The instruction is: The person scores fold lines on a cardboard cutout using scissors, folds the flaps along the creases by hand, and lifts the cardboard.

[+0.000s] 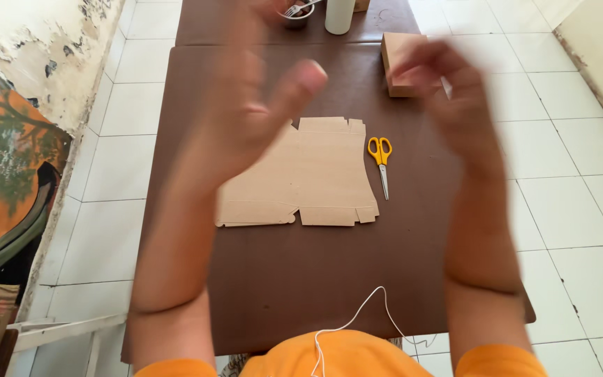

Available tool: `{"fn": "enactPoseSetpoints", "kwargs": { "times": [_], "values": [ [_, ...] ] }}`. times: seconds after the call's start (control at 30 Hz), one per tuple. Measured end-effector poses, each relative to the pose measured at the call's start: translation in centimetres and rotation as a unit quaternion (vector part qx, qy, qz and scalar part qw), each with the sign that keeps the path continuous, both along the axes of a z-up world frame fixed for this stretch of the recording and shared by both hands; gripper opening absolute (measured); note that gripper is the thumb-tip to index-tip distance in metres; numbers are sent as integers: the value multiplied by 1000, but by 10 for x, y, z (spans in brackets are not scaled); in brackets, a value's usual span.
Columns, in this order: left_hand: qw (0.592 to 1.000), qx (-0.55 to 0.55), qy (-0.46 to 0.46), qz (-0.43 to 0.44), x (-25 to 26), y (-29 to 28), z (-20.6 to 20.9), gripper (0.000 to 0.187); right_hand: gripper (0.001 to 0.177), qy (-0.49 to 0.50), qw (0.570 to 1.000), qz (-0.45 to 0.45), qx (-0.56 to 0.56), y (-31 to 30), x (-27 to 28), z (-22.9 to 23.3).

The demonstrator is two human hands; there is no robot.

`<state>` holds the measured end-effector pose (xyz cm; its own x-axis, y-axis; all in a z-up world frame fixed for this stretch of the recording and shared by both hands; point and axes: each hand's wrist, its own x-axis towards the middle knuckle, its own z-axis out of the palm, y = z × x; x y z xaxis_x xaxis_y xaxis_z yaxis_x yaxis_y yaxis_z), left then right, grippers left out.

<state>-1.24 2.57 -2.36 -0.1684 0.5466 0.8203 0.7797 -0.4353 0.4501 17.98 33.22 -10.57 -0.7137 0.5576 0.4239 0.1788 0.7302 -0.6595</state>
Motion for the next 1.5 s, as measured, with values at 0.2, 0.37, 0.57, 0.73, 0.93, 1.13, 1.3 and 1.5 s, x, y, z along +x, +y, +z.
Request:
{"fn": "enactPoseSetpoints", "kwargs": {
  "times": [0.2,0.37,0.57,0.73,0.93,1.13,1.3,1.5],
  "values": [
    [838,-527,72,122,-34,122,-206,98,82,-421,887,-179,66,36,-38,-158],
    [757,-640,50,121,-27,149,-289,118,92,-396,886,-242,9,39,-38,-220],
    [761,-616,71,192,-17,152,-292,115,67,-271,921,-278,38,29,-38,-240],
    [766,-596,94,220,-5,145,-288,104,72,-146,941,-279,125,26,-37,-244],
    [787,-544,151,249,1,147,-297,90,73,-99,953,-261,115,-2,-41,-220],
    [801,-530,160,227,0,148,-304,84,30,-292,925,-234,71,-20,-42,-227],
    [805,-527,167,217,-2,150,-308,75,25,-224,945,-221,84,-32,-44,-226],
    [830,-488,175,204,0,154,-315,65,25,-192,953,-228,62,-27,-43,-221]
  ]
}}
